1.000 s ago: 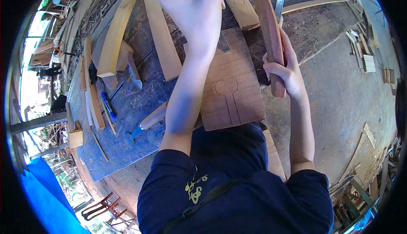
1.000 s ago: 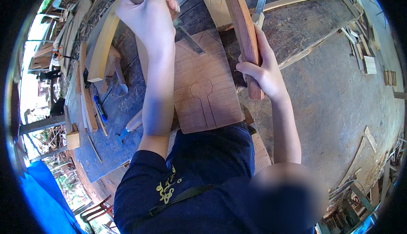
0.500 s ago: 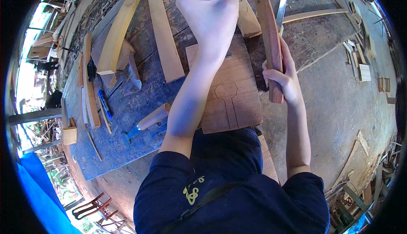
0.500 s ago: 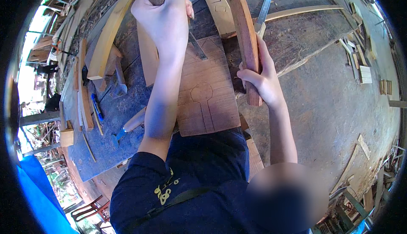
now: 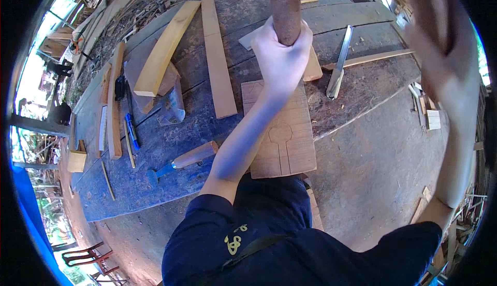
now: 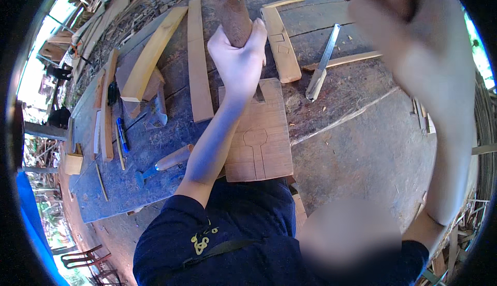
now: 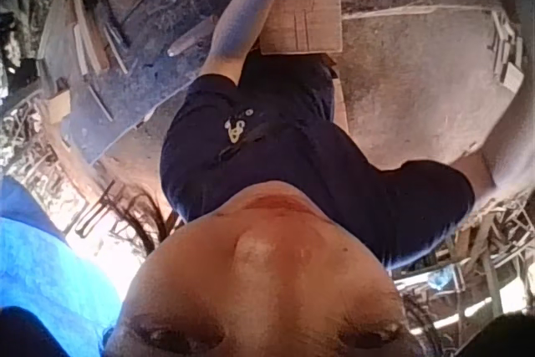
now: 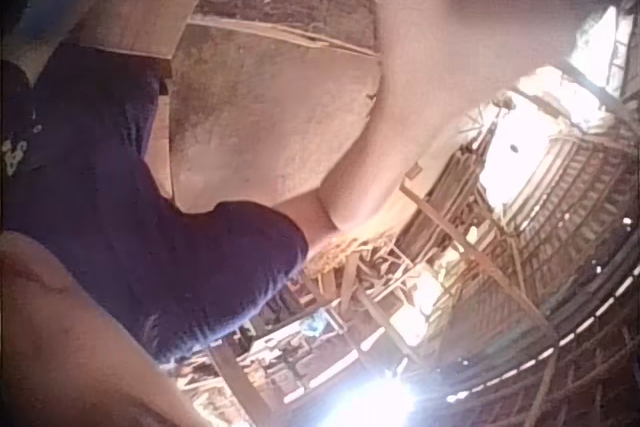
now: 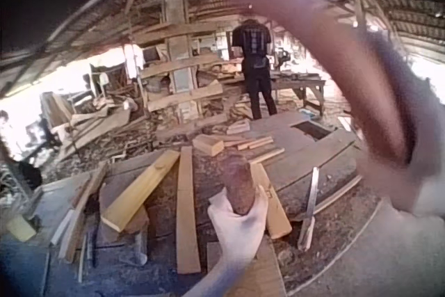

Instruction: Carving a wood joint using a chisel and a wooden mallet.

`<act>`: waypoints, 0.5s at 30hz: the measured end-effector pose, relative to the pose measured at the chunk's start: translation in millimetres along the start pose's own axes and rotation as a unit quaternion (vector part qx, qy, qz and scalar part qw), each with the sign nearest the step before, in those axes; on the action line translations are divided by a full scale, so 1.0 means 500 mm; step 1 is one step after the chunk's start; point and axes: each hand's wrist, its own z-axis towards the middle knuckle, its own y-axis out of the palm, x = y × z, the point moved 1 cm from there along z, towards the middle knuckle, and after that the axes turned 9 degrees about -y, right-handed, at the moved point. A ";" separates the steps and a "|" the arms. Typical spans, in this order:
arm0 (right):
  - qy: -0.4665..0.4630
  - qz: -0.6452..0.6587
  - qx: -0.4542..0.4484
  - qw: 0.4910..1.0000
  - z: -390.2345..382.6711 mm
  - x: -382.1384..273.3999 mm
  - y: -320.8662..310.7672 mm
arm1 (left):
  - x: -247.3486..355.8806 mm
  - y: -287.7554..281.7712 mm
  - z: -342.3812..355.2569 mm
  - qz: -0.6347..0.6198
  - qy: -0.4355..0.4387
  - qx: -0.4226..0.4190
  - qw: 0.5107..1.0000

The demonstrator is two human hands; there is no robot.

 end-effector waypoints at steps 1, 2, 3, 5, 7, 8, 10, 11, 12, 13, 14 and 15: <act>-0.012 0.046 -0.164 0.985 0.032 -0.049 -0.006 | 0.006 0.002 -0.005 -0.012 0.008 -0.003 1.000; -0.024 0.093 -0.324 0.941 0.051 -0.094 -0.012 | 0.007 0.002 -0.006 -0.014 0.008 0.001 1.000; -0.038 -0.083 -0.322 0.942 0.036 -0.110 -0.011 | 0.013 0.003 -0.005 -0.005 0.023 -0.001 1.000; -0.066 -0.104 -0.270 0.955 0.022 -0.032 -0.023 | 0.015 0.015 -0.006 -0.003 0.046 -0.004 0.999; -0.093 -0.131 -0.224 0.961 0.022 -0.017 -0.040 | 0.023 0.020 -0.011 -0.002 0.049 -0.010 0.999; -0.087 -0.125 -0.231 0.961 0.020 -0.019 -0.045 | 0.025 0.022 -0.013 0.005 0.052 -0.014 0.999; -0.080 -0.098 -0.242 0.962 0.020 -0.024 -0.039 | 0.023 0.016 -0.010 0.014 0.048 -0.008 0.999; -0.076 -0.085 -0.247 0.962 0.021 -0.029 -0.037 | 0.022 0.014 -0.009 0.022 0.046 -0.005 0.999; -0.072 -0.076 -0.251 0.962 0.023 -0.035 -0.036 | 0.022 0.015 -0.009 0.021 0.047 -0.004 0.999; -0.067 -0.067 -0.253 0.963 0.025 -0.041 -0.037 | 0.021 0.020 -0.011 0.010 0.061 -0.002 0.998; -0.063 -0.058 -0.256 0.963 0.028 -0.048 -0.038 | 0.021 0.024 -0.013 -0.002 0.075 0.000 0.997; -0.061 -0.047 -0.256 0.964 0.034 -0.052 -0.033 | 0.019 0.023 -0.013 -0.001 0.080 0.004 0.997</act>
